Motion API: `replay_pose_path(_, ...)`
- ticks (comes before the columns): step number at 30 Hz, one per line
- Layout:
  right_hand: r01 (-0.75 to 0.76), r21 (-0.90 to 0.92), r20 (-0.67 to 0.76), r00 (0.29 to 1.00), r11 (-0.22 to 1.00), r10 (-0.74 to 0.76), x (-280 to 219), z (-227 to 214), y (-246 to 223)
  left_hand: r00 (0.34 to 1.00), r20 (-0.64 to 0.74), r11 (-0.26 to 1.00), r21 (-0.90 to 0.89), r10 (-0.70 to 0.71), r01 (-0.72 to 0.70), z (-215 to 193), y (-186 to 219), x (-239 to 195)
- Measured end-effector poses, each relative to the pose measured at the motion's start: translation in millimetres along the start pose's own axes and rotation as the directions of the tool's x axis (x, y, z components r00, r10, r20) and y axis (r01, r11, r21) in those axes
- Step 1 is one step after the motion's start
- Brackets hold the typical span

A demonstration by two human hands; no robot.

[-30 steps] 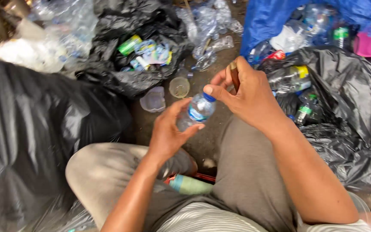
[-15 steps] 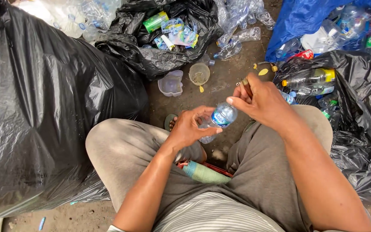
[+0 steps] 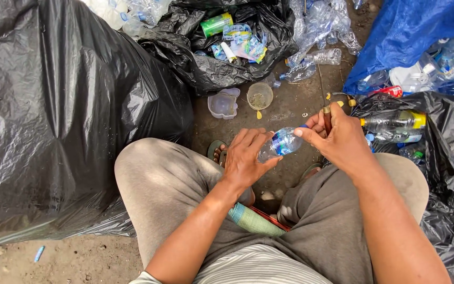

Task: The person sits on the ground surrounded by plastic waste and uses a knife to cut the tops off plastic water bottles. They remove the labels and caps, then place the cut bottles into a nearby container.

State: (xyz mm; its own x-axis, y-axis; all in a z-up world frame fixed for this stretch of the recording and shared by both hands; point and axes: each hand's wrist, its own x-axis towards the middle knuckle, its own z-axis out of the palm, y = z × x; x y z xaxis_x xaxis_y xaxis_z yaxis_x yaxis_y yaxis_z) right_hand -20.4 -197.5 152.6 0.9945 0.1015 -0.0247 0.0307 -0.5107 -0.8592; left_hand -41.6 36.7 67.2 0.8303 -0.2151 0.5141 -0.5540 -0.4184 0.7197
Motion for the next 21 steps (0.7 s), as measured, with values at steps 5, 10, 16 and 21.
replay_pose_path(5,-0.037,-0.001,0.039,0.999,0.999,0.037,2.5,2.7,3.8,0.998,-0.038,0.999,0.005,0.048,-0.047,1.3,-3.5,-0.1)
replay_pose_path(10,-0.083,-0.018,0.088,0.992,0.996,0.085,3.0,2.6,15.4,0.992,0.098,0.955,-0.280,-0.078,0.103,-10.6,-1.0,9.8)
replay_pose_path(16,0.008,0.090,0.155,0.988,0.996,-0.022,-1.1,1.0,16.5,0.935,0.240,0.792,-0.501,-0.259,0.348,1.6,-21.9,-7.5)
replay_pose_path(21,0.071,0.197,0.166,0.981,0.978,-0.104,-0.2,-4.3,15.4,0.868,0.347,0.626,-0.601,-0.354,0.496,17.4,-36.2,-16.7)
